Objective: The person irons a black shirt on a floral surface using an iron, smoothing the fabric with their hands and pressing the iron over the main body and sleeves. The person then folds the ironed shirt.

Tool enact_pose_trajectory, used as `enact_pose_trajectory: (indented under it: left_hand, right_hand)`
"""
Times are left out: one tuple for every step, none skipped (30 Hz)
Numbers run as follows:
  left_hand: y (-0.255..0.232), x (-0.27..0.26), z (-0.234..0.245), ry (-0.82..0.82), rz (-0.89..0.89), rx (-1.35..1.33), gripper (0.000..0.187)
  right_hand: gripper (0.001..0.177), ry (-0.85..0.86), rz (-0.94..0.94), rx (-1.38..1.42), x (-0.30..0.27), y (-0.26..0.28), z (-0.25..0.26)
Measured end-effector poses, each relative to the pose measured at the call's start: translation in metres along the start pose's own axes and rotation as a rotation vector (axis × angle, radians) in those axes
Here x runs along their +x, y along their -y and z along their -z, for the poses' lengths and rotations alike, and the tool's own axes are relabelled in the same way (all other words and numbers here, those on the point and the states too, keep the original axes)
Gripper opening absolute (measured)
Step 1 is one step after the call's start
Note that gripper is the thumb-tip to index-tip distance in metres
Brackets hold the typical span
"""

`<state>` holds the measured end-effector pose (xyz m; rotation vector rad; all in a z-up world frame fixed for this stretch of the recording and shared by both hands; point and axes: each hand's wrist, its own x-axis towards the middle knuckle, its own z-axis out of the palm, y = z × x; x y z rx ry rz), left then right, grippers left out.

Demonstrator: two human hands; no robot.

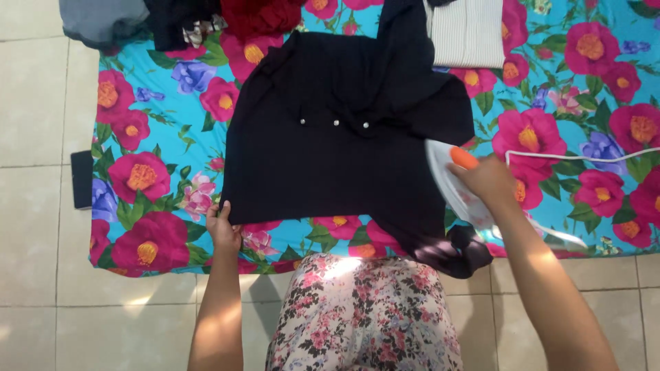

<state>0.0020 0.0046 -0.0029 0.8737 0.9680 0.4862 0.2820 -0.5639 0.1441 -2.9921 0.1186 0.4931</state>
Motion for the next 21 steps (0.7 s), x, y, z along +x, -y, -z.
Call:
enact_pose_trajectory:
  left_hand:
    - [0.001, 0.001, 0.002, 0.023, -0.017, -0.003, 0.017]
    - [0.002, 0.001, 0.004, 0.047, -0.028, -0.002, 0.018]
    - [0.002, 0.003, 0.005, 0.041, -0.024, 0.010, 0.018]
    - [0.002, 0.004, 0.006, 0.034, -0.020, 0.022, 0.017]
    - [0.003, 0.003, 0.005, 0.026, -0.015, 0.033, 0.017]
    - [0.002, 0.002, 0.001, 0.012, -0.014, 0.039, 0.017]
    - [0.000, -0.001, -0.001, -0.002, -0.012, 0.045, 0.017]
    - [-0.001, -0.005, -0.002, -0.019, -0.009, 0.053, 0.018]
    - [-0.001, -0.006, -0.005, -0.058, 0.004, 0.088, 0.018]
    - [-0.002, -0.007, -0.006, -0.097, 0.018, 0.125, 0.019]
    - [-0.002, -0.005, -0.006, -0.136, 0.031, 0.163, 0.020]
    - [0.001, -0.003, -0.007, -0.133, -0.005, 0.145, 0.020]
    - [0.003, 0.001, -0.006, -0.129, -0.042, 0.126, 0.020]
    - [0.006, 0.003, -0.004, -0.129, -0.076, 0.109, 0.021]
    - [0.012, 0.003, -0.003, -0.139, -0.088, 0.079, 0.022]
    - [0.017, 0.003, -0.003, -0.151, -0.103, 0.050, 0.023]
    - [0.022, 0.000, -0.003, -0.162, -0.118, 0.020, 0.024]
    - [0.026, -0.002, -0.004, -0.199, -0.059, -0.019, 0.024]
    - [0.031, -0.006, -0.006, -0.236, 0.001, -0.058, 0.023]
    - [0.037, -0.014, -0.008, -0.274, 0.062, -0.098, 0.023]
    - [0.050, -0.024, -0.016, -0.210, 0.103, -0.136, 0.022]
  right_hand:
    - [0.090, -0.009, -0.018, -0.015, 0.001, -0.011, 0.003]
    - [0.089, 0.016, -0.043, 0.030, 0.001, -0.023, 0.010]
    - [0.088, 0.042, -0.068, 0.074, 0.001, -0.034, 0.019]
    - [0.087, 0.068, -0.092, 0.118, 0.000, -0.041, 0.028]
    - [0.084, 0.047, -0.106, 0.061, -0.002, -0.043, 0.035]
    - [0.082, 0.020, -0.117, 0.007, 0.000, -0.042, 0.043]
    - [0.081, -0.006, -0.129, -0.047, 0.003, -0.041, 0.050]
    - [0.078, -0.069, -0.107, -0.036, 0.005, -0.041, 0.053]
    - [0.075, -0.132, -0.086, -0.026, 0.009, -0.044, 0.055]
    - [0.072, -0.192, -0.065, -0.015, 0.012, -0.049, 0.054]
    - [0.069, -0.261, -0.062, -0.026, 0.016, -0.052, 0.047]
    - [0.066, -0.336, -0.054, -0.040, 0.024, -0.054, 0.037]
    - [0.062, -0.411, -0.046, -0.055, 0.032, -0.056, 0.025]
    - [0.058, -0.394, -0.055, -0.077, 0.040, -0.057, 0.010]
    - [0.054, -0.378, -0.064, -0.099, 0.046, -0.056, -0.007]
    - [0.051, -0.362, -0.072, -0.119, 0.052, -0.055, -0.023]
    - [0.048, -0.383, -0.027, -0.139, 0.057, -0.051, -0.039]
    - [0.045, -0.405, 0.006, -0.156, 0.058, -0.048, -0.055]
    - [0.042, -0.427, 0.040, -0.173, 0.056, -0.049, -0.064]
    - [0.043, -0.444, 0.074, -0.097, 0.049, -0.047, -0.072]
    - [0.045, -0.461, 0.108, -0.021, 0.037, -0.042, -0.081]
